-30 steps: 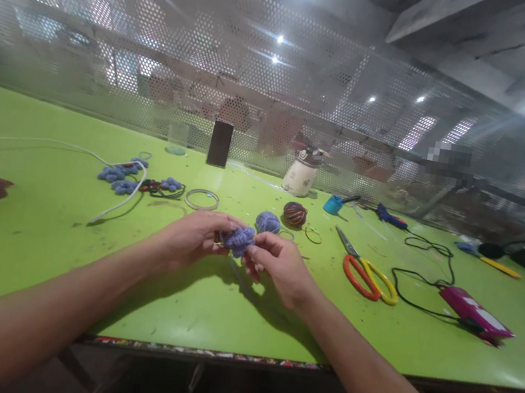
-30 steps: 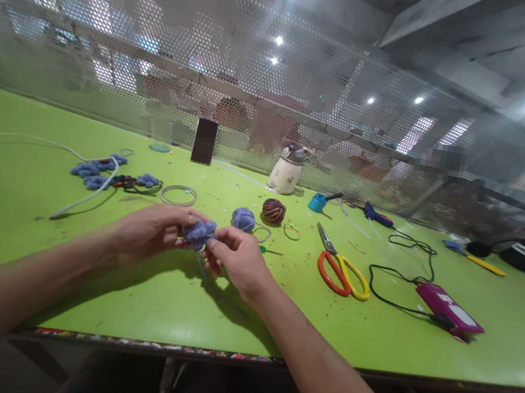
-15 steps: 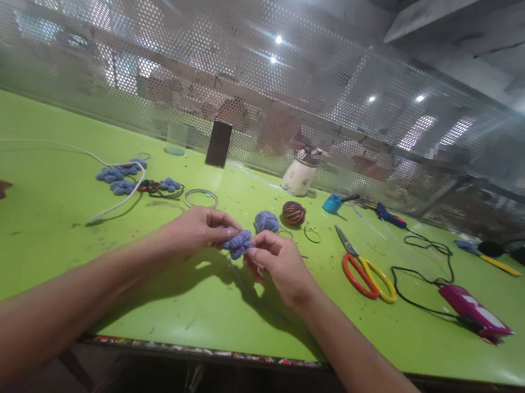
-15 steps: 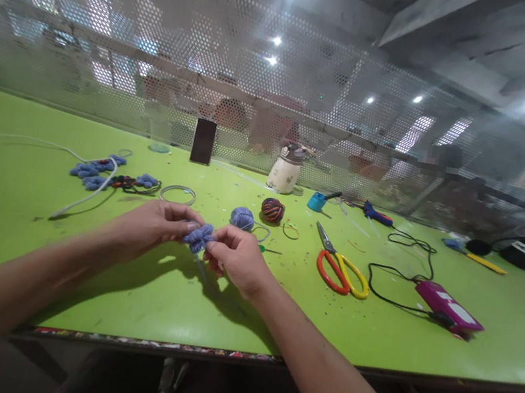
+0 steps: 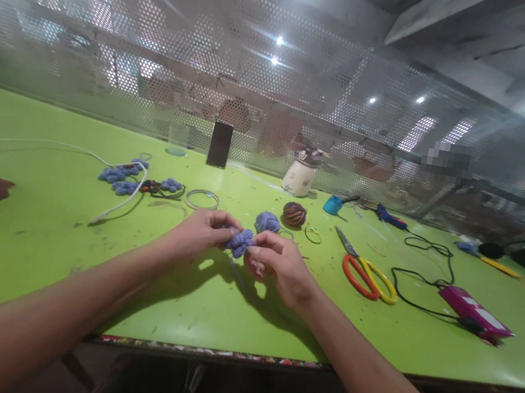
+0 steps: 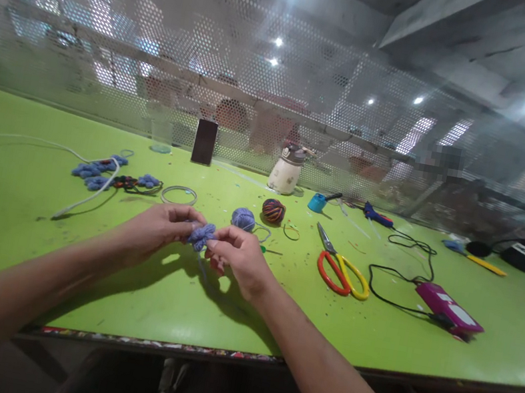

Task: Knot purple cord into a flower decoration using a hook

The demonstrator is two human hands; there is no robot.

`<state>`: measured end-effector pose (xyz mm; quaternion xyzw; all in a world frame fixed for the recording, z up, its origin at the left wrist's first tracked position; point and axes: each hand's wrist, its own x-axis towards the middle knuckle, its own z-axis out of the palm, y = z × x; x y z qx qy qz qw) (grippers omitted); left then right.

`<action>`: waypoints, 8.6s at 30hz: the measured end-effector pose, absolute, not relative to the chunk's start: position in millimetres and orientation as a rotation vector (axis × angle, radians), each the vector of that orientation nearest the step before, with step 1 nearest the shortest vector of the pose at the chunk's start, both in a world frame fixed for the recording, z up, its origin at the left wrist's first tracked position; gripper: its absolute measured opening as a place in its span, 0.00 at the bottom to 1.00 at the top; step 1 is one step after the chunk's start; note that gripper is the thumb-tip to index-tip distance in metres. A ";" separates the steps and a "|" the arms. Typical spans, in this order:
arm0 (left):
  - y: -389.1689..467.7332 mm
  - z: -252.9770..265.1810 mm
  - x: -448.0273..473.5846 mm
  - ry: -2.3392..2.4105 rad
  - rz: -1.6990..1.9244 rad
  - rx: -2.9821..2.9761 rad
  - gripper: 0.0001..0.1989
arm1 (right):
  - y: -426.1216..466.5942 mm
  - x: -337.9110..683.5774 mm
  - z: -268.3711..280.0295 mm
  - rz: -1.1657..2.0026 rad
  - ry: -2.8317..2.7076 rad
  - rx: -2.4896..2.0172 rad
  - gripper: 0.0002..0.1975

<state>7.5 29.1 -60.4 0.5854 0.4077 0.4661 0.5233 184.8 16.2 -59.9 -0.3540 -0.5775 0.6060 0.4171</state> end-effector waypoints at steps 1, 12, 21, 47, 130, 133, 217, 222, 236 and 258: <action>28.3 -59.3 7.6 0.969 1.115 1.415 0.08 | 16.4 185.6 -60.0 1.544 -1.436 -0.870 0.09; 24.0 -52.8 9.1 0.943 1.061 1.470 0.09 | 19.5 184.1 -61.9 1.412 -1.424 -0.979 0.05; 26.4 -58.1 12.7 0.968 1.060 1.292 0.08 | 18.9 180.9 -63.6 1.229 -1.496 -1.056 0.06; 15.5 -47.5 11.0 0.756 1.056 0.971 0.07 | 4.5 182.7 -70.3 -0.258 -2.135 -0.752 0.10; 16.4 -47.8 12.3 0.861 0.873 1.061 0.02 | 7.4 186.8 -53.9 0.329 -1.853 -0.931 0.07; 16.6 -47.5 12.1 0.864 0.882 1.061 0.02 | 8.0 187.5 -53.8 0.369 -1.848 -0.947 0.06; 20.8 -62.8 18.6 0.858 1.044 1.037 0.07 | 6.2 180.3 -59.0 0.317 -1.952 -0.953 0.08; 17.9 -57.6 17.1 0.867 1.041 1.007 0.08 | 7.1 181.8 -61.3 0.248 -1.970 -0.850 0.08; 18.2 -55.2 14.5 0.816 0.939 0.857 0.04 | 10.0 189.6 -61.0 0.024 -2.144 -0.612 0.05; 13.9 -56.3 13.8 0.749 0.853 1.155 0.04 | 13.3 189.6 -53.3 0.676 -1.924 -0.983 0.08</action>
